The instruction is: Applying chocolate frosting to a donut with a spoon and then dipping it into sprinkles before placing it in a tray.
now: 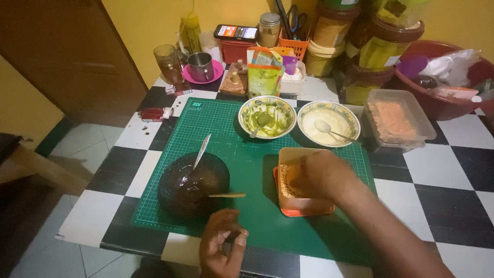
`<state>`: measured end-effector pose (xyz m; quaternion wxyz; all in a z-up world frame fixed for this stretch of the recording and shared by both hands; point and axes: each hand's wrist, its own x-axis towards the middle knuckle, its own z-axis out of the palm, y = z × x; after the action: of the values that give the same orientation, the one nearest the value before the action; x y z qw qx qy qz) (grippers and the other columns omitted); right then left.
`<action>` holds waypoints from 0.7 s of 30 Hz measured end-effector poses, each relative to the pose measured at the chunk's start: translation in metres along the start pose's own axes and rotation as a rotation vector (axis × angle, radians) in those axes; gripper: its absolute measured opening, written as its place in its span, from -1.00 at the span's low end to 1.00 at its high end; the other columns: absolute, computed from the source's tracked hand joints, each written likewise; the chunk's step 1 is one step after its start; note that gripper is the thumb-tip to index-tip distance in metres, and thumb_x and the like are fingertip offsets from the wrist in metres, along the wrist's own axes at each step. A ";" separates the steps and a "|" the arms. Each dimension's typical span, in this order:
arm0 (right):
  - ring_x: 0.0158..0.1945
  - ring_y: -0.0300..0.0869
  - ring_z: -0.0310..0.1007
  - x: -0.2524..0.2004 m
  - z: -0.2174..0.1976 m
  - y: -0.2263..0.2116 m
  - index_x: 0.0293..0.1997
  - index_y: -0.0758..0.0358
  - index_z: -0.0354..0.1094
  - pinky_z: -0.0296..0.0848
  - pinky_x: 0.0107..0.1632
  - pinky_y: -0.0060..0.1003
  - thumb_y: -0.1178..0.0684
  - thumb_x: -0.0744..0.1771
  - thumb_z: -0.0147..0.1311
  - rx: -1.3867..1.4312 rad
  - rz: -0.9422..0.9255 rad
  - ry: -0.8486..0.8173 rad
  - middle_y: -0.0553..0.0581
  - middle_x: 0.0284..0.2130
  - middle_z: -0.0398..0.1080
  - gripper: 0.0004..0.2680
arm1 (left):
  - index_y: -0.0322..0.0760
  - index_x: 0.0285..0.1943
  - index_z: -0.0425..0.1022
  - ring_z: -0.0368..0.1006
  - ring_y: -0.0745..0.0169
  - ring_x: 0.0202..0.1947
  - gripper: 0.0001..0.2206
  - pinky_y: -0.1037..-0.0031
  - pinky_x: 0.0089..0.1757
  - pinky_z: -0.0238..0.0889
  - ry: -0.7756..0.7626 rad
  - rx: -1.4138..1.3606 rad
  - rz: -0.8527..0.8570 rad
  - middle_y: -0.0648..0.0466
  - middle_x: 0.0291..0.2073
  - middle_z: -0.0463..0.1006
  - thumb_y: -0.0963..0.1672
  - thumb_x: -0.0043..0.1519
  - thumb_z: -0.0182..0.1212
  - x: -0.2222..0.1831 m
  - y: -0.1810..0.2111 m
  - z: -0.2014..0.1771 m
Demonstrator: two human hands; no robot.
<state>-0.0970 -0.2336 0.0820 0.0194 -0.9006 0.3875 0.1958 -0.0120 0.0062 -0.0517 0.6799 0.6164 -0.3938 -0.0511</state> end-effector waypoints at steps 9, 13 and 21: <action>-0.50 -0.15 0.34 0.012 0.018 0.011 -0.51 0.02 0.27 0.29 -0.54 -0.24 0.17 0.21 -0.01 -0.540 -0.599 0.207 -0.11 -0.51 0.28 -0.91 | -0.24 -0.30 0.58 0.55 0.10 -0.02 -0.96 0.40 -0.16 0.49 -0.015 -0.038 -0.047 -0.12 -0.06 0.59 -0.20 0.15 0.22 0.002 0.006 -0.001; -0.18 -0.15 0.50 0.003 0.003 0.005 -0.34 -0.06 0.43 0.42 -0.19 -0.24 -0.23 0.32 -0.17 -0.283 -0.323 -0.014 -0.13 -0.33 0.50 -0.76 | -0.22 -0.20 0.55 0.58 0.20 -0.11 -0.91 0.45 -0.20 0.56 -0.039 -0.001 -0.008 -0.07 -0.01 0.57 -0.21 0.16 0.20 0.003 0.011 -0.002; -0.16 -0.12 0.52 0.002 0.000 0.003 -0.26 -0.01 0.48 0.43 -0.19 -0.25 -0.11 0.28 -0.05 -0.151 -0.230 0.000 -0.05 -0.30 0.53 -0.83 | -0.22 -0.23 0.58 0.58 0.16 -0.03 -0.91 0.44 -0.18 0.55 -0.016 -0.041 -0.043 -0.06 -0.03 0.58 -0.24 0.14 0.22 0.000 0.005 0.000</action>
<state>-0.0976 -0.2371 0.0814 -0.0259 -0.9380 0.2659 0.2210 -0.0135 0.0073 -0.0475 0.6879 0.6102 -0.3850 -0.0788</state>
